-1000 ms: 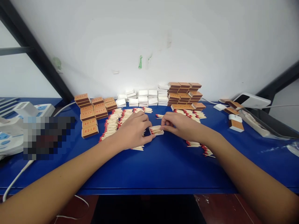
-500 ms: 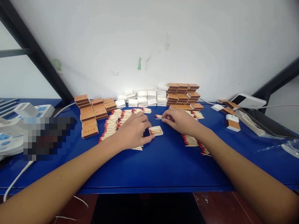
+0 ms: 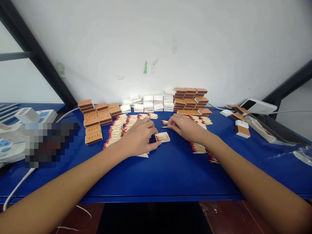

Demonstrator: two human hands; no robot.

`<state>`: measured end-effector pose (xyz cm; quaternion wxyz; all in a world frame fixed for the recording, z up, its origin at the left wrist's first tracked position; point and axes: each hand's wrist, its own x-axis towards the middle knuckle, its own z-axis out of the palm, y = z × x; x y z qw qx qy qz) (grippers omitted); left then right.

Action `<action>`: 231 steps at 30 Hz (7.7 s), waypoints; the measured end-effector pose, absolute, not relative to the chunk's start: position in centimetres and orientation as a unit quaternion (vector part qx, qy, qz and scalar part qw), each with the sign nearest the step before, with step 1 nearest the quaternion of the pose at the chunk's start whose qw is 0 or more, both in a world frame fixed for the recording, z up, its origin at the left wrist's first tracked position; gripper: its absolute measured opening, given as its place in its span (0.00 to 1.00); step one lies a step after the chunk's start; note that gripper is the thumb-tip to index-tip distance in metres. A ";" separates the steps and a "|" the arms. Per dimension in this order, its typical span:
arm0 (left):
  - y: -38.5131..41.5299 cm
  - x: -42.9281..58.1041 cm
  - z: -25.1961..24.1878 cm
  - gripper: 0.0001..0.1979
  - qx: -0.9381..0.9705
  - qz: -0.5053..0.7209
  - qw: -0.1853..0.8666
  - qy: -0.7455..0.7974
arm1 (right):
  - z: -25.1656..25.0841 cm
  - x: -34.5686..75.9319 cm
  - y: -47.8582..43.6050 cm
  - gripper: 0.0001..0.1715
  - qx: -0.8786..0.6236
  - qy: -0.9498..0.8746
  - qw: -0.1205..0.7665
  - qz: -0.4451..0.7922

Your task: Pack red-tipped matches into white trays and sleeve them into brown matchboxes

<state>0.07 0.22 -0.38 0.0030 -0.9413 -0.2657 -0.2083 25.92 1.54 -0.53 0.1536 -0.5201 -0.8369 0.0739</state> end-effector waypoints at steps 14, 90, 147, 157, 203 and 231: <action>0.3 0.2 -0.1 0.13 -0.936 -0.198 0.015 -0.291 | 0.9 24.2 -1.4 0.10 -0.433 -0.888 0.124 0.088; 0.3 0.0 0.0 0.13 -0.935 -0.196 0.026 -0.293 | 1.1 24.7 -0.9 0.11 -0.439 -0.882 0.144 0.096; 0.2 0.0 0.0 0.14 -0.940 -0.198 0.001 -0.280 | -0.8 26.8 1.8 0.11 -0.528 -0.841 0.108 0.043; 0.3 0.1 -0.3 0.13 -0.938 -0.203 0.008 -0.281 | 1.1 24.8 -1.1 0.13 -0.447 -0.865 0.148 0.176; 0.3 0.1 -0.3 0.13 -0.939 -0.199 0.000 -0.279 | 0.2 24.3 -0.7 0.11 -0.448 -0.871 0.177 0.090; 0.3 0.1 -0.3 0.14 -0.939 -0.197 -0.002 -0.283 | -0.3 26.9 1.5 0.14 -0.458 -0.869 0.189 -0.011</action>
